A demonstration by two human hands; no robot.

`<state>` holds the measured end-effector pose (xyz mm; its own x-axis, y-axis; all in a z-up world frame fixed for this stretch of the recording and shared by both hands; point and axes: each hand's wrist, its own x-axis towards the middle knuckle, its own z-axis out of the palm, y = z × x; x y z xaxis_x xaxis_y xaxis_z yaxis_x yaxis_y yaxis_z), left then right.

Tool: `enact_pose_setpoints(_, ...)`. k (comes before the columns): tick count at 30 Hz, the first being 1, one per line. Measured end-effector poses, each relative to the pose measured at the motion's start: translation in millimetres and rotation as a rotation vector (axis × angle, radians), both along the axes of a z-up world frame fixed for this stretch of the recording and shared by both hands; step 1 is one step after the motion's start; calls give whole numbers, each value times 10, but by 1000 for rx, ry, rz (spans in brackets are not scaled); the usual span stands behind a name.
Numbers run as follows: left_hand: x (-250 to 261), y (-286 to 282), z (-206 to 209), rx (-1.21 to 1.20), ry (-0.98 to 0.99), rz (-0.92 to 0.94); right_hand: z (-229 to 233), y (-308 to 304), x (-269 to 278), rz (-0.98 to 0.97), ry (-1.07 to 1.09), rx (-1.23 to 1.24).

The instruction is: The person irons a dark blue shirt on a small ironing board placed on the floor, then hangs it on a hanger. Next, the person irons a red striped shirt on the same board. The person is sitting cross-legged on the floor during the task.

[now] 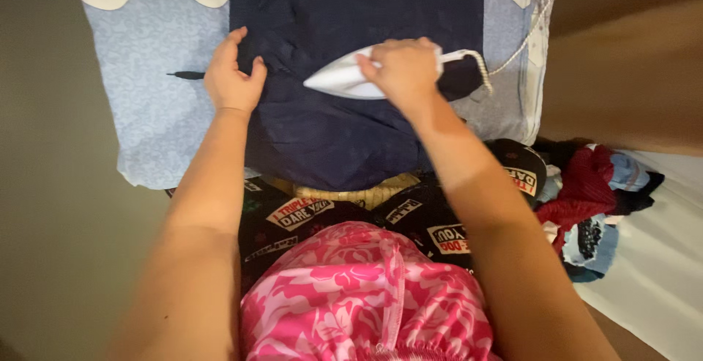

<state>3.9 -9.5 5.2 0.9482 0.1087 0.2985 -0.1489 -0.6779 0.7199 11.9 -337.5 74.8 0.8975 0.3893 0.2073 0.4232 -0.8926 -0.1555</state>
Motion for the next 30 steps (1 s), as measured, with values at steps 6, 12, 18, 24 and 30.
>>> enact_pose_setpoints(6, -16, -8, -21, -25, 103, 32, -186, -1239, 121, -141, -114, -196)
enact_pose_setpoints(12, 16, -32, 34, 57, -33, 12, -154, -1135, 179, -205, -62, -155)
enact_pose_setpoints(18, -10, -50, 61, -21, 80, 44, -4, 286, 128, -9, 7, -63)
enact_pose_setpoints(24, -8, -40, 64, -48, 104, 46, -63, -18, 265, 9, 38, -109)
enact_pose_setpoints(30, -11, -52, 54, -5, 106, 63, -143, -1127, 446, -389, 258, -299)
